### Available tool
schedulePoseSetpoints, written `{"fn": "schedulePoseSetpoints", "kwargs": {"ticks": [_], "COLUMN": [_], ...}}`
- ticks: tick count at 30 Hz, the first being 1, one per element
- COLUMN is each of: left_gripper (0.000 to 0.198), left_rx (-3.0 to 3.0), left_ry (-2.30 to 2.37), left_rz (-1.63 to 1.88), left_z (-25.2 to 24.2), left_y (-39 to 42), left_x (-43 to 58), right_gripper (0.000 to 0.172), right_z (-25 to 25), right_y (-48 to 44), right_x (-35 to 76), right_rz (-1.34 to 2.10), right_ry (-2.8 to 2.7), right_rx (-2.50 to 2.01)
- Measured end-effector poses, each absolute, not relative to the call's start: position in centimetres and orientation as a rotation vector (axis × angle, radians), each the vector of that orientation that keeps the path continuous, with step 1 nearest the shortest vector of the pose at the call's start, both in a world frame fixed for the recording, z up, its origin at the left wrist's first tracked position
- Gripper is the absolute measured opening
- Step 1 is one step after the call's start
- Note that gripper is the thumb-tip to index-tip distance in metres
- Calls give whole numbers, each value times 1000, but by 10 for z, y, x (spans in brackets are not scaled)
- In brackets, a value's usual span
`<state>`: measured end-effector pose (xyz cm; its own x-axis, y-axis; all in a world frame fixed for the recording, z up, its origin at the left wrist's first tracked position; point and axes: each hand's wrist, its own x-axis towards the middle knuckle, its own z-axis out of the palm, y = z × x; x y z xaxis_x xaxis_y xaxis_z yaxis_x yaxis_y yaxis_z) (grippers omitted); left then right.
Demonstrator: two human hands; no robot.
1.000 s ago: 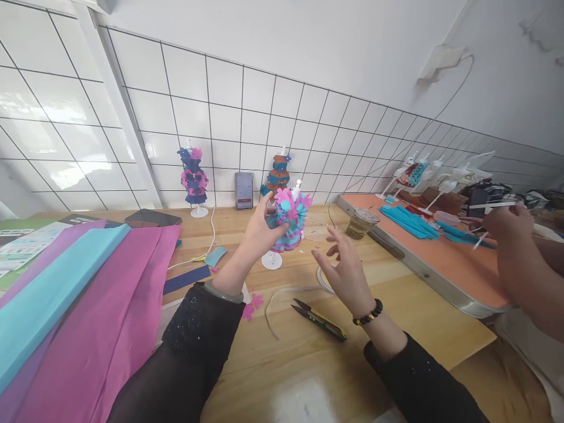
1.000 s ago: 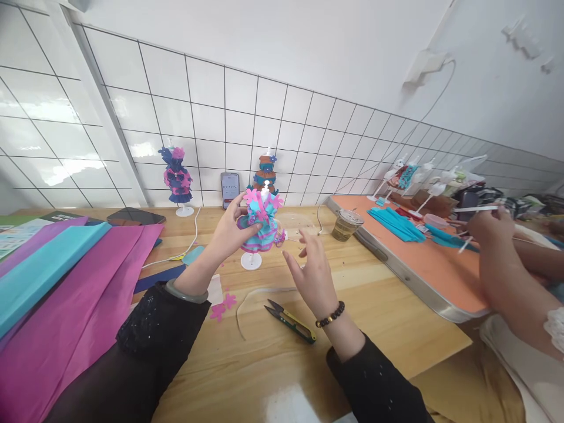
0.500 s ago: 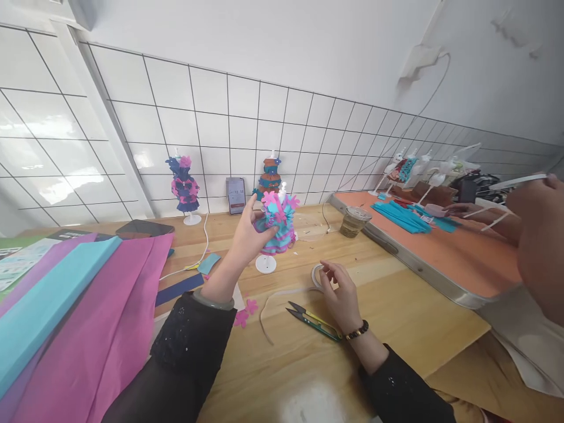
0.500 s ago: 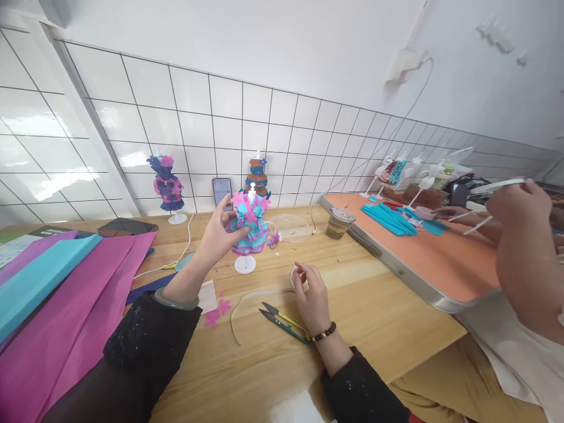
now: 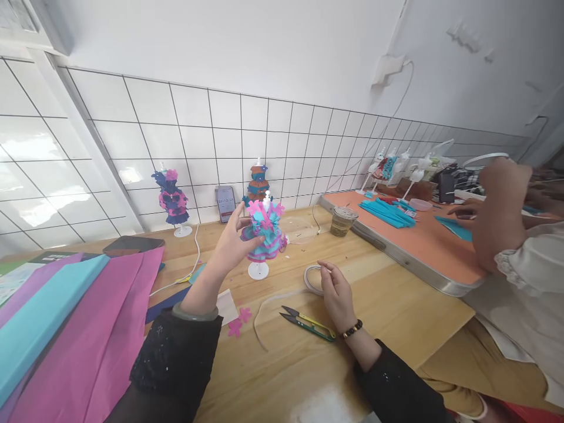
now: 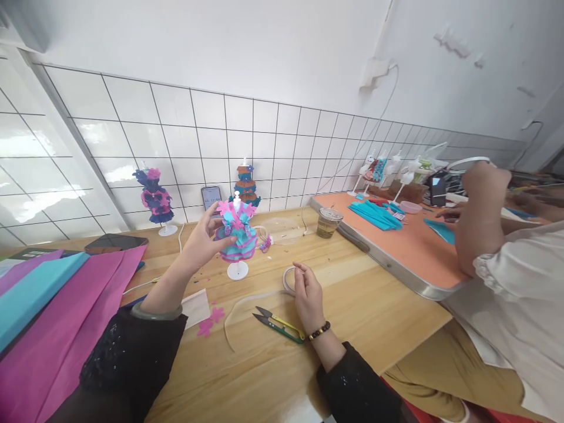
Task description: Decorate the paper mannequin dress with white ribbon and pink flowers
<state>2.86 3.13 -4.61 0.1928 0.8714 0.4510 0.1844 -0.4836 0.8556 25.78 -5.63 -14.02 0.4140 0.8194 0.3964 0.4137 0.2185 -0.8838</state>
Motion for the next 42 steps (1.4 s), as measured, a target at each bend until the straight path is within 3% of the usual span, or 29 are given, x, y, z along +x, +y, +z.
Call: {"fn": "schedulePoseSetpoints", "kwargs": {"ticks": [6, 17, 26, 29, 34, 38, 42], "left_gripper": [90, 90, 86, 81, 64, 53, 49], "left_rx": [1879, 2049, 2102, 2041, 1821, 1674, 1584], "left_ry": [979, 1082, 1116, 1132, 1142, 1145, 1127], "left_rz": [1098, 1119, 1148, 1215, 1472, 1655, 1747], "left_z": [-36, -21, -12, -10, -8, -1, 6], "left_y": [24, 17, 7, 8, 13, 8, 2], "left_x": [18, -1, -3, -6, -14, -22, -28], "right_gripper": [48, 54, 44, 36, 30, 31, 34], "right_z": [-134, -137, -137, -110, -17, 47, 73], "right_y": [-59, -58, -56, -49, -22, 1, 13], "right_x": [257, 256, 259, 257, 237, 210, 188], "right_rz": [457, 557, 456, 270, -117, -162, -156], "right_ry": [-1138, -1106, -1194, -1359, -1640, -1887, -2087], "right_rx": [-1364, -1304, -1379, -1359, -1235, -1211, -1392]}}
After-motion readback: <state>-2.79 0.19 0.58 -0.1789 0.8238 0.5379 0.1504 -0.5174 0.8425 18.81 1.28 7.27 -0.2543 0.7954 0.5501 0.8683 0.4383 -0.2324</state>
